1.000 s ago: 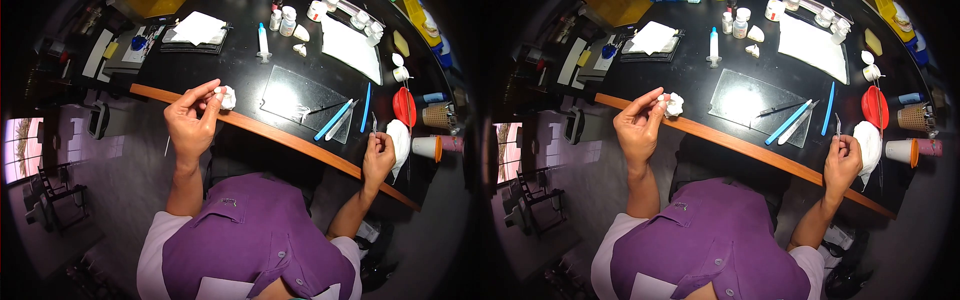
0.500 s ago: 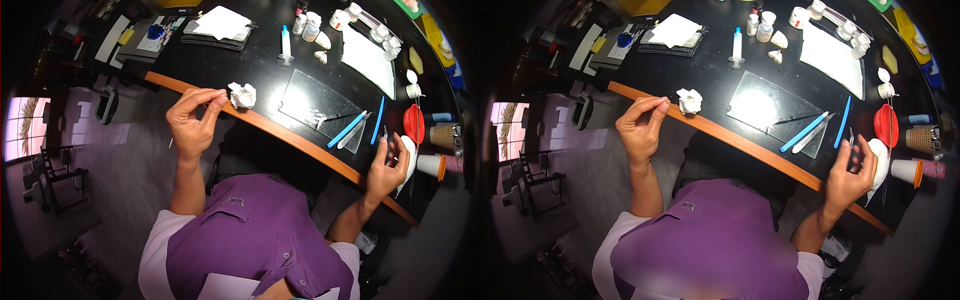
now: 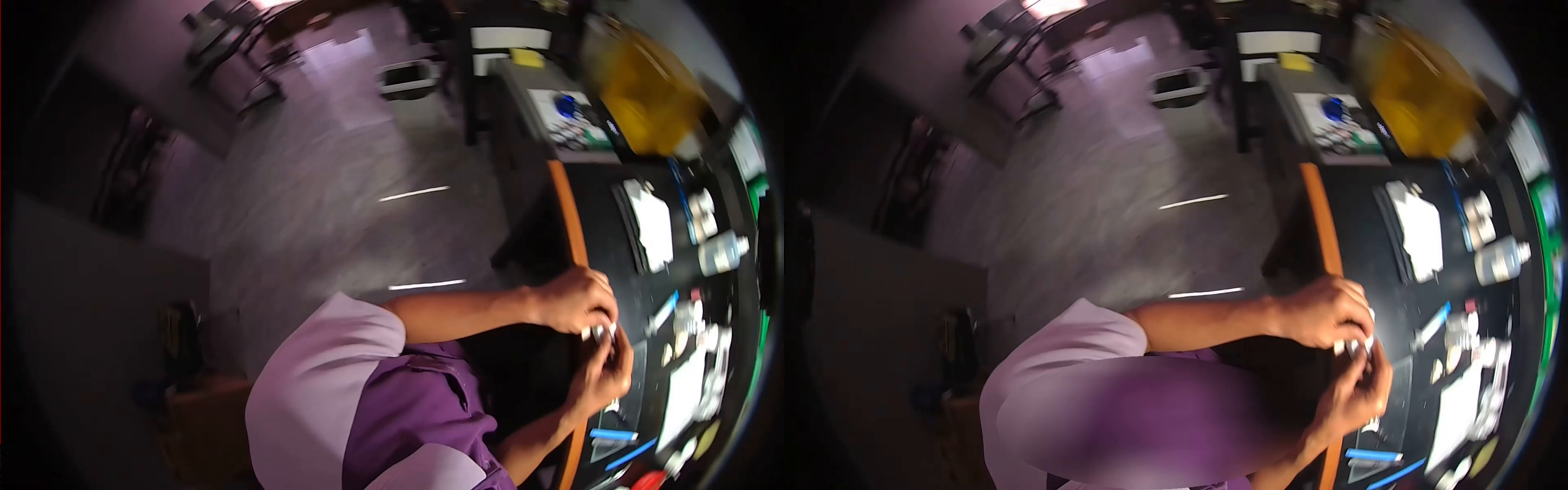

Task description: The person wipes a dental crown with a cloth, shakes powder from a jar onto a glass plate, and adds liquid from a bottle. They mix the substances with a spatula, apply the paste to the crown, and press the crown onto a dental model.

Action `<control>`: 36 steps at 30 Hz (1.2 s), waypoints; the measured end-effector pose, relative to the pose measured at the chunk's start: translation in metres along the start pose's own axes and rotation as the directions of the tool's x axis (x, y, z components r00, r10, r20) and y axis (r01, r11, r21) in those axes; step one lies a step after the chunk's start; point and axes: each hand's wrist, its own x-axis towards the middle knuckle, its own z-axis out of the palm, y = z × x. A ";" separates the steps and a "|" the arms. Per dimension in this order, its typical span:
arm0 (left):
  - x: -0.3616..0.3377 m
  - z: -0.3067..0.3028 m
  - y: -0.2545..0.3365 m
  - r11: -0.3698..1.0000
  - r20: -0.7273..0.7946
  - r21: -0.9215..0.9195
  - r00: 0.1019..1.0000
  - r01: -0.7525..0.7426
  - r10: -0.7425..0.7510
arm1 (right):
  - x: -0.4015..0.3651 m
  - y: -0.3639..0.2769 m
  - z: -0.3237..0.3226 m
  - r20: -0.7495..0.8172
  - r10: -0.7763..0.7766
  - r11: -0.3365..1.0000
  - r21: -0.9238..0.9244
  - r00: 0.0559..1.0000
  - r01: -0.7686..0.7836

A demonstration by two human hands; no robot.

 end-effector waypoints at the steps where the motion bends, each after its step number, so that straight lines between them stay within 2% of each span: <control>1: 0.001 0.001 0.001 1.000 0.013 0.003 1.000 -0.028 0.028 | -0.004 -0.002 -0.001 -0.035 0.066 0.991 0.119 0.997 -0.062; 2: 0.000 0.007 -0.005 0.998 -0.006 -0.007 0.998 -0.062 0.062 | -0.005 0.000 0.002 -0.069 0.143 0.963 0.239 0.987 -0.123; 4: -0.001 0.008 -0.004 0.997 -0.004 -0.044 0.998 -0.070 0.069 | -0.008 0.007 -0.004 -0.044 0.186 0.942 0.292 0.981 -0.166; 5: -0.003 0.008 -0.002 0.997 -0.012 -0.035 0.998 -0.067 0.067 | -0.010 0.016 -0.003 -0.062 0.143 0.947 0.298 0.988 -0.118; 6: -0.004 0.008 0.000 0.997 -0.014 -0.032 0.998 -0.067 0.066 | -0.007 0.026 -0.007 -0.039 0.109 0.970 0.221 0.993 -0.098; 8: -0.005 0.010 0.001 0.998 -0.023 -0.043 0.998 -0.055 0.054 | -0.008 0.031 -0.010 0.026 0.202 0.940 0.275 0.979 -0.201; 11: -0.007 0.008 0.005 0.998 -0.010 -0.051 0.999 -0.038 0.038 | -0.007 0.039 -0.008 0.035 0.178 0.909 0.376 0.983 -0.178; 14: -0.008 0.007 0.010 0.996 0.003 -0.084 1.000 -0.020 0.020 | -0.004 0.042 -0.011 0.007 -0.037 0.985 0.169 0.999 0.035; 17: -0.011 0.014 0.002 0.998 -0.021 -0.066 1.000 0.008 -0.010 | -0.007 0.039 -0.012 0.081 0.101 0.964 0.237 0.992 -0.117; 20: -0.010 0.017 0.001 0.998 -0.057 -0.059 0.998 -0.001 -0.002 | -0.007 0.032 -0.012 0.106 0.160 0.920 0.344 0.981 -0.188; 23: -0.008 0.018 0.001 0.998 -0.053 -0.055 0.999 -0.007 0.004 | -0.007 0.007 -0.010 -0.077 -0.012 0.970 0.242 0.997 0.030; 27: -0.008 0.014 0.005 0.994 -0.023 -0.111 1.000 0.009 -0.011 | -0.006 -0.005 -0.013 -0.066 0.096 0.967 0.242 0.993 -0.077; 30: -0.008 0.015 0.004 0.996 -0.012 -0.090 1.000 0.024 -0.025 | -0.003 0.004 -0.011 -0.097 -0.051 0.976 0.205 0.994 0.070; 31: -0.007 0.015 0.004 0.997 -0.017 -0.073 1.000 0.017 -0.018 | -0.003 0.001 -0.011 -0.090 -0.058 0.984 0.162 0.994 0.072; 34: -0.008 0.020 0.001 0.999 -0.072 -0.037 0.997 -0.032 0.029 | -0.006 -0.003 -0.011 -0.075 0.062 0.958 0.283 0.995 -0.039; 36: -0.006 0.021 -0.002 0.998 -0.072 -0.045 0.996 -0.052 0.048 | -0.006 -0.001 -0.014 -0.043 0.079 0.959 0.277 0.996 -0.064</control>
